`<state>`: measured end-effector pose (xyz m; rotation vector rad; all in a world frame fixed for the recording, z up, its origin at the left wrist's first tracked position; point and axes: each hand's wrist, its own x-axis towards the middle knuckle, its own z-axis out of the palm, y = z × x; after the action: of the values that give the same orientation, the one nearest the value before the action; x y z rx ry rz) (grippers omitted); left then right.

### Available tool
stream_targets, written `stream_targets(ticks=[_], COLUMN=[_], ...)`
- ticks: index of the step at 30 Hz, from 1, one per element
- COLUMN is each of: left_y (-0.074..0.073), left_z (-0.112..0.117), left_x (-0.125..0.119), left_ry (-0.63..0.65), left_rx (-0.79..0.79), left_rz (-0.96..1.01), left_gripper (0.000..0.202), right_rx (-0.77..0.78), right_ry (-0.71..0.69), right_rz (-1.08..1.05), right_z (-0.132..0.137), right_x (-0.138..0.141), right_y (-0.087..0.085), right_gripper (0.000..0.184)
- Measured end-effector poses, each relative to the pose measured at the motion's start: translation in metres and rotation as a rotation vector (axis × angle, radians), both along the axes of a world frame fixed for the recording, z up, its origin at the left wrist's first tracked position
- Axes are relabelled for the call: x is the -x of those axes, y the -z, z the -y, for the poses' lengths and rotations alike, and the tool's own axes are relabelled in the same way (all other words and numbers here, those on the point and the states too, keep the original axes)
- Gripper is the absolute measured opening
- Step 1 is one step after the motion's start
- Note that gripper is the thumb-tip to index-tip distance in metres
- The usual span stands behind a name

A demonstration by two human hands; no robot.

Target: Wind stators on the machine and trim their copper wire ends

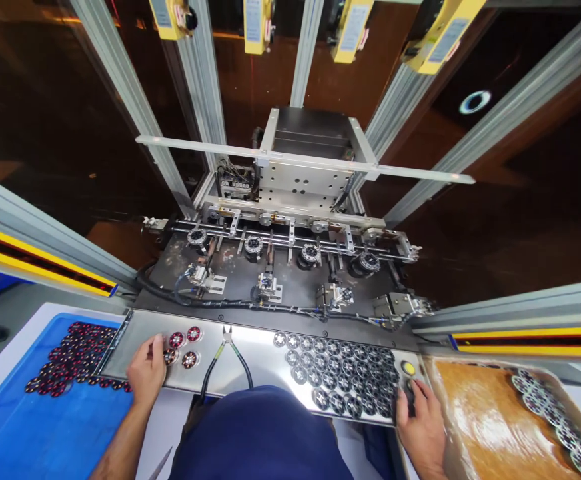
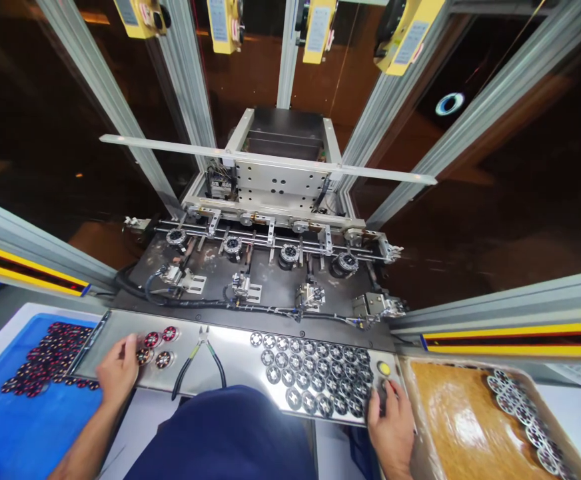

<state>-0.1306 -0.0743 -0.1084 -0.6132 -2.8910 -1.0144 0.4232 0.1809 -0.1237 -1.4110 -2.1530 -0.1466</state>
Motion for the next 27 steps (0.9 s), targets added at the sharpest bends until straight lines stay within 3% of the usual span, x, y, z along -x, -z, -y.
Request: stream_targets(ticks=[11,27], left_y=[-0.0012,0.0006], left_z=[-0.0015,-0.0033], left_x=[-0.0011,-0.0025], left_ry=[-0.006,-0.014], left_rx=[-0.011,-0.035], left_rz=[0.016,0.006], left_gripper=[0.024,0.023], right_rx=[-0.030,-0.032], right_ry=[-0.017,-0.009], right_rz=[0.046,0.076], right_z=[-0.0031,-0.0046], right_x=[-0.0017,-0.0043], right_y=[0.0014,0.0032], right_gripper=[0.059,0.059])
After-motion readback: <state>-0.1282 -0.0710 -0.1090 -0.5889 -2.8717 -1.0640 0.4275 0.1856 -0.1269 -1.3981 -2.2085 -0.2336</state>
